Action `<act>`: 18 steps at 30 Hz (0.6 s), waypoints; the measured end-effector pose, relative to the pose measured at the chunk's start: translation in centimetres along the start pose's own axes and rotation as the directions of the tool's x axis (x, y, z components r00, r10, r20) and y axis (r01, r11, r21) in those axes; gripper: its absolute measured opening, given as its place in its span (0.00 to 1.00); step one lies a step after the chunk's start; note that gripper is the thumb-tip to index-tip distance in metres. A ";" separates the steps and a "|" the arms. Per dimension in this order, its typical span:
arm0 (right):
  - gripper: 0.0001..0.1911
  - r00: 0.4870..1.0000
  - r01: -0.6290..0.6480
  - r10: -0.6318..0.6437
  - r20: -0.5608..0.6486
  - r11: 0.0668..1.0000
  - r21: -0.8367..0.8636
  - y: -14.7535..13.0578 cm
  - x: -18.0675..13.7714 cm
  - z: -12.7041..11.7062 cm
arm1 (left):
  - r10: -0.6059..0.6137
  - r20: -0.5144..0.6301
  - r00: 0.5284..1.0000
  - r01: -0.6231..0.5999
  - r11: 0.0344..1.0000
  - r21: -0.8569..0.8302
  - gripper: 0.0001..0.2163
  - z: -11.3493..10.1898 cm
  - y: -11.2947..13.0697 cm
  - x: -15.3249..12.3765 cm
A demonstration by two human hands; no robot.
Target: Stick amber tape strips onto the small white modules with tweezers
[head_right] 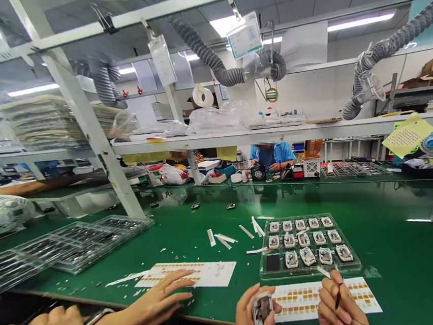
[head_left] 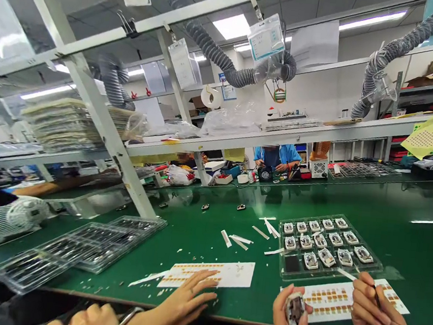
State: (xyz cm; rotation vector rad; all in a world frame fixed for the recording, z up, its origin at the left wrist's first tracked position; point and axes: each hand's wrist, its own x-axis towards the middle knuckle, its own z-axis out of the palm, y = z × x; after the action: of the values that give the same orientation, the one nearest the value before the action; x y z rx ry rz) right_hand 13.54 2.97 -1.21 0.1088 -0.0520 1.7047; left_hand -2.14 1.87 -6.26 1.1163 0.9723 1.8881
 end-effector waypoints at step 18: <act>0.29 0.952 -0.012 0.014 -0.306 1.000 0.007 0.6 -0.2 -0.9 | -0.180 0.039 0.983 0.183 0.980 -0.083 0.31 0.5 0.8 -0.3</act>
State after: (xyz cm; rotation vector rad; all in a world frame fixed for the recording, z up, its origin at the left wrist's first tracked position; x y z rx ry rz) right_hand 12.96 2.82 -2.06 -0.1531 0.1835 1.7172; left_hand -1.76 1.38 -5.48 0.9697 0.9333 1.7436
